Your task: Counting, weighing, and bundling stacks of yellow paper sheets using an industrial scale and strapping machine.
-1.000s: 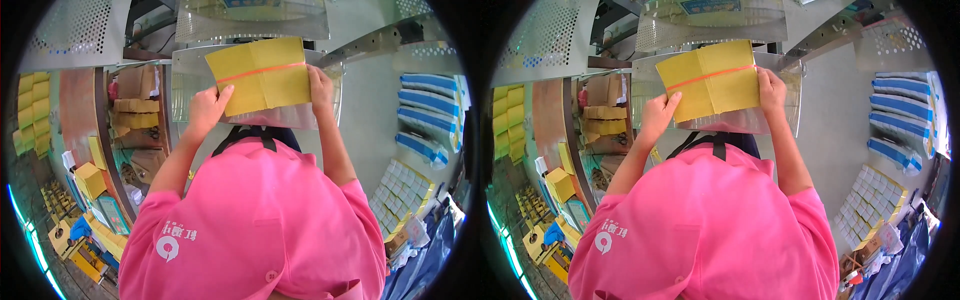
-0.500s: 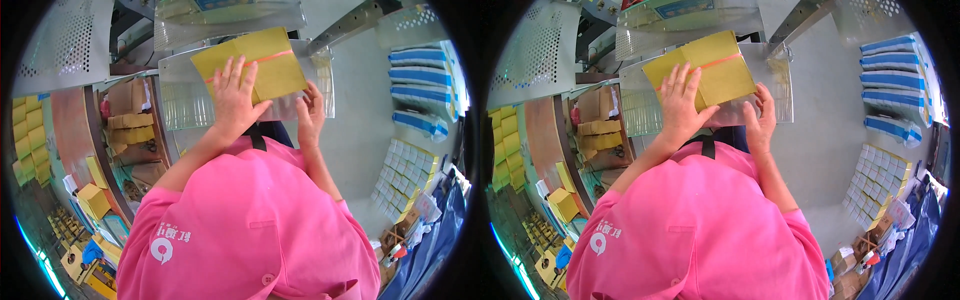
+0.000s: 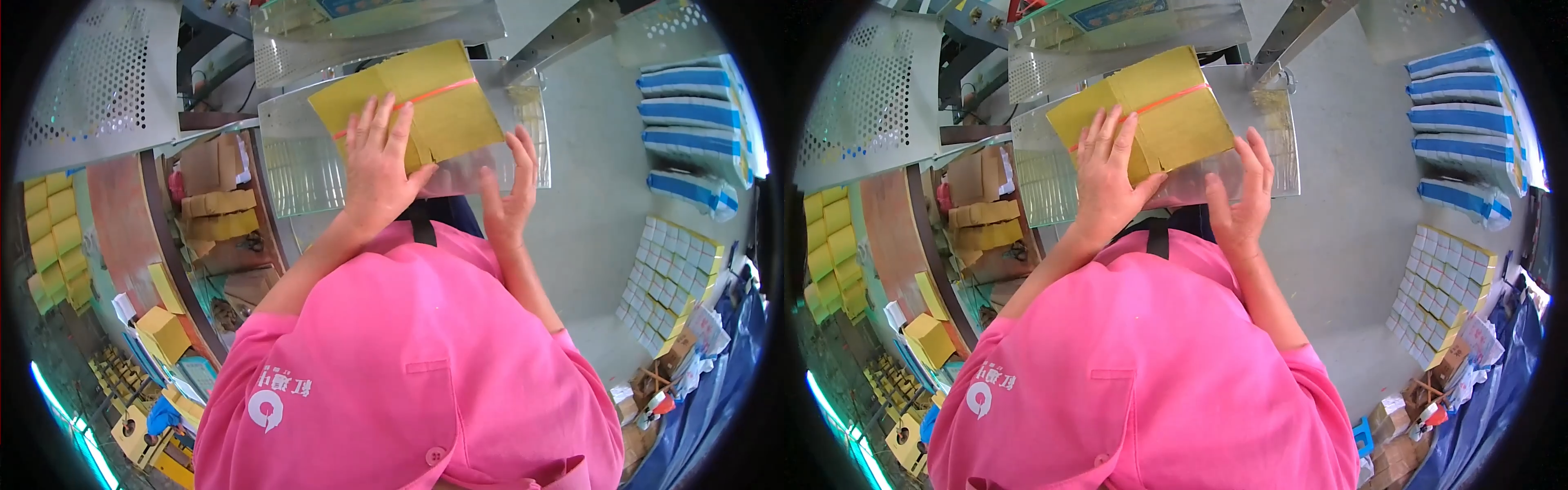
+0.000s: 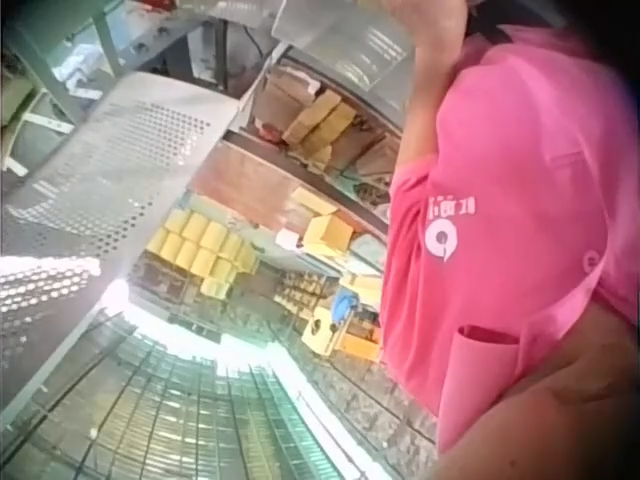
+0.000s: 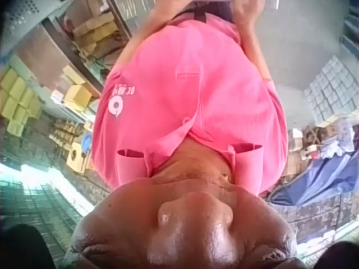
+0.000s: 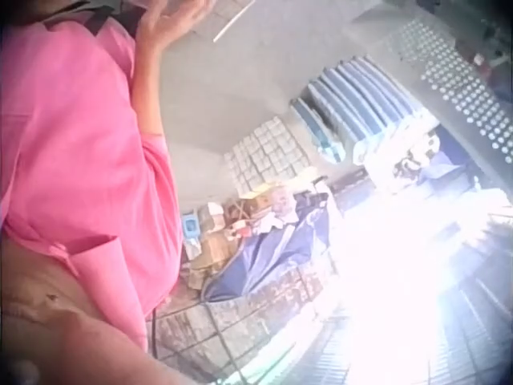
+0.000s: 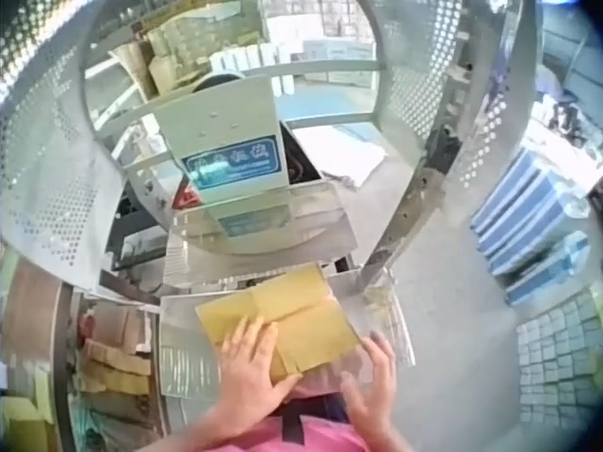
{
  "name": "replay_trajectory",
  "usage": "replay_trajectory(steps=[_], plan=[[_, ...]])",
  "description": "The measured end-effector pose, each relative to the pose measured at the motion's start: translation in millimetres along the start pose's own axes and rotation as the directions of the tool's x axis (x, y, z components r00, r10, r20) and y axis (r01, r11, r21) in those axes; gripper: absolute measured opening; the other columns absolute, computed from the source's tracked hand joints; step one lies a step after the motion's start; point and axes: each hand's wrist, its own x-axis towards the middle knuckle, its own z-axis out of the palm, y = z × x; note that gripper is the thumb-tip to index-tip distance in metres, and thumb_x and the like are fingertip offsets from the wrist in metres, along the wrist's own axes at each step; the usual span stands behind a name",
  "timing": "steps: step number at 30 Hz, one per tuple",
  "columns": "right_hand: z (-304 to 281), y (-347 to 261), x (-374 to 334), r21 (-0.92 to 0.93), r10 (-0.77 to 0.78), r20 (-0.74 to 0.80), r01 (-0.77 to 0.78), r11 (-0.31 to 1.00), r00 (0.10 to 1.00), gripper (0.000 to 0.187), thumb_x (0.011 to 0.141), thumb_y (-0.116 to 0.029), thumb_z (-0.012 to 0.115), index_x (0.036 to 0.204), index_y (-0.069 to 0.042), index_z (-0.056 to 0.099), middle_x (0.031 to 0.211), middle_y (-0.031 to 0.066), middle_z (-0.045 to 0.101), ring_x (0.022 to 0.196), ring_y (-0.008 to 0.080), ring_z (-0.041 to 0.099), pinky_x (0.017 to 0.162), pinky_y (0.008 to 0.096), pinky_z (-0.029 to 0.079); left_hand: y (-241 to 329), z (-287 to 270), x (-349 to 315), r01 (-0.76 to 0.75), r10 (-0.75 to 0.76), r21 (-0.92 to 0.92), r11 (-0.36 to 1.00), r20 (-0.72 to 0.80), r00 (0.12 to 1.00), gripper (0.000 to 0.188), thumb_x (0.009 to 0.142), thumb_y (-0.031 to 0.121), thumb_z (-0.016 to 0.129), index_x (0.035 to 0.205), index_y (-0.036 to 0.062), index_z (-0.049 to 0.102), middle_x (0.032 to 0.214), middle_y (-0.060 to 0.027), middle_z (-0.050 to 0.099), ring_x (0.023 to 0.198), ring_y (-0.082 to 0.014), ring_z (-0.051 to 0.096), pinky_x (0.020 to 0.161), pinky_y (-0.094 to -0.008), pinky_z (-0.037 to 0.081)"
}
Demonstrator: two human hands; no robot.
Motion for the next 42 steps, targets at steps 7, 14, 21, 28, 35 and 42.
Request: replay_trajectory(steps=[7,14,21,28,35,42], plan=[[18.1,-16.5,17.5,-0.180,-0.232,0.189,0.266,0.947,0.954,0.059,0.073,-0.017,0.074,0.129,-0.009,0.056,0.145,0.0140,0.045,0.138,0.0355,0.037,0.112,0.0504,0.027,1.2,0.3,0.8,-0.010,0.010,-0.010,1.000,0.025,1.000,0.091,0.069,0.026,0.081,0.144,0.0001,0.036,0.150,-0.0205,0.032,0.138,-0.0407,0.032,0.113,-0.0579,0.023],[30.3,-22.2,25.3,-0.317,-0.205,0.271,0.288,0.904,0.941,0.056,0.072,-0.021,0.075,0.125,-0.012,0.060,0.143,0.0115,0.046,0.139,0.0345,0.035,0.112,0.0543,0.024,1.1,2.5,-0.3,-0.010,0.010,-0.004,1.000,0.009,1.000,0.089,0.073,0.027,0.077,0.143,-0.0057,0.034,0.152,-0.0215,0.029,0.139,-0.0394,0.031,0.113,-0.0584,0.022],[33.2,-19.7,26.0,-0.325,-0.206,0.254,0.284,0.902,0.945,0.052,0.072,-0.018,0.073,0.122,-0.011,0.061,0.141,0.0121,0.049,0.138,0.0345,0.036,0.111,0.0538,0.025,-0.5,2.8,-1.4,-0.025,0.025,-0.049,0.998,-0.008,1.000,0.080,0.075,0.026,0.075,0.142,0.0020,0.039,0.152,-0.0217,0.029,0.138,-0.0416,0.031,0.112,-0.0617,0.021],[37.9,-18.7,25.3,-0.323,-0.194,0.214,0.257,0.911,0.957,0.050,0.072,-0.013,0.068,0.121,-0.011,0.062,0.139,0.0122,0.051,0.137,0.0346,0.039,0.112,0.0518,0.025,-3.3,2.0,-3.3,-0.094,0.094,-0.018,0.995,0.013,0.995,0.050,0.074,0.019,0.075,0.121,0.0130,0.060,0.153,-0.0209,0.029,0.138,-0.0448,0.032,0.106,-0.0681,0.023],[42.7,-19.6,23.6,-0.332,-0.189,0.194,0.246,0.911,0.963,0.051,0.070,-0.009,0.065,0.121,-0.010,0.061,0.139,0.0128,0.050,0.137,0.0357,0.038,0.112,0.0524,0.026,-1.4,0.2,-3.1,-0.095,0.096,-0.014,0.995,0.016,0.995,0.038,0.076,0.023,0.074,0.109,0.0070,0.064,0.152,-0.0211,0.030,0.138,-0.0448,0.031,0.106,-0.0683,0.022],[45.4,-21.8,22.6,-0.306,-0.174,0.164,0.218,0.927,0.971,0.052,0.069,-0.007,0.065,0.121,-0.009,0.061,0.140,0.0133,0.049,0.137,0.0358,0.038,0.112,0.0527,0.026,5.2,-3.0,1.1,-0.059,0.058,0.024,0.998,0.066,0.996,0.042,0.076,0.027,0.073,0.109,0.0022,0.064,0.153,-0.0221,0.028,0.138,-0.0444,0.030,0.106,-0.0674,0.023]])
